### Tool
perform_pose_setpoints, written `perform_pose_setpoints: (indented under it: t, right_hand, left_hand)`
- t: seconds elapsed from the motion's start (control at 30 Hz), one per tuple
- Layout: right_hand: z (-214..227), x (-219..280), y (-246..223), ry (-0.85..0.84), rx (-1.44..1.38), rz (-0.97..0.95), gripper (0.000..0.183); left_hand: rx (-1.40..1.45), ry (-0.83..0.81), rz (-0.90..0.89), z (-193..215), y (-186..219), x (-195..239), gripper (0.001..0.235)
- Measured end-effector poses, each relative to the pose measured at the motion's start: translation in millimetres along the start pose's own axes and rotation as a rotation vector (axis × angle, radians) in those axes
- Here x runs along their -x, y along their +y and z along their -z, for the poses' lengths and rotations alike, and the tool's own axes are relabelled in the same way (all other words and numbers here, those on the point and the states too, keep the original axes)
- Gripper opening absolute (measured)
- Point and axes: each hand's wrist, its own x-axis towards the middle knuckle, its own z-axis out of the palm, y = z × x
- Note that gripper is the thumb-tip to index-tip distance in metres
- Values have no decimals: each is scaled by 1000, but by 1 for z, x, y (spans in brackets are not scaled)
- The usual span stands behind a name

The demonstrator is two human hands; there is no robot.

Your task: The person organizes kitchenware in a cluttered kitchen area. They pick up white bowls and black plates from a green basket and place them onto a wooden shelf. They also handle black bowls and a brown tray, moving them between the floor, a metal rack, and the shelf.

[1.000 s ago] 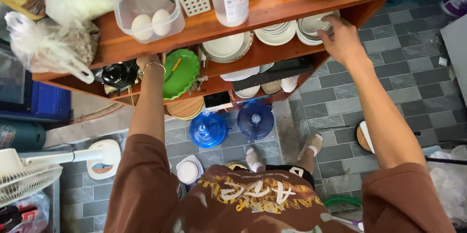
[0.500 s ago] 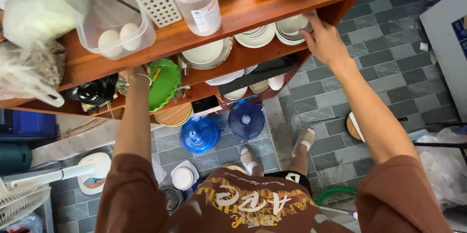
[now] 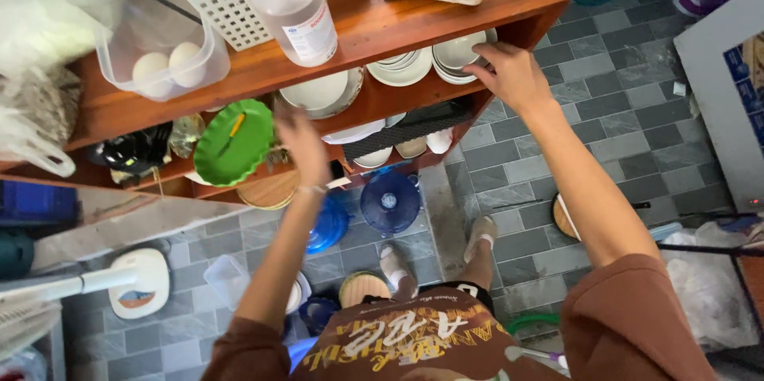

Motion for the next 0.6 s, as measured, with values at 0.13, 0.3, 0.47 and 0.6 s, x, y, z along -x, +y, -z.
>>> perform_pose_setpoints:
  t: [0.13,0.3,0.47,0.6]
  right_hand:
    - [-3,-1,11,-29,36,71,29]
    - [11,-5,20,-128,-39,163,26]
    - [26,-10,13,-32,66,363,29]
    - [23,-1,6,-37,-172,257,22]
  left_hand:
    - [336,-148,340,-14,65,94,48]
    - [232,-62,411,5,83,177,46]
    - [92,131,571,26,65,245,40]
    - [153,168,632,22,54,267,38]
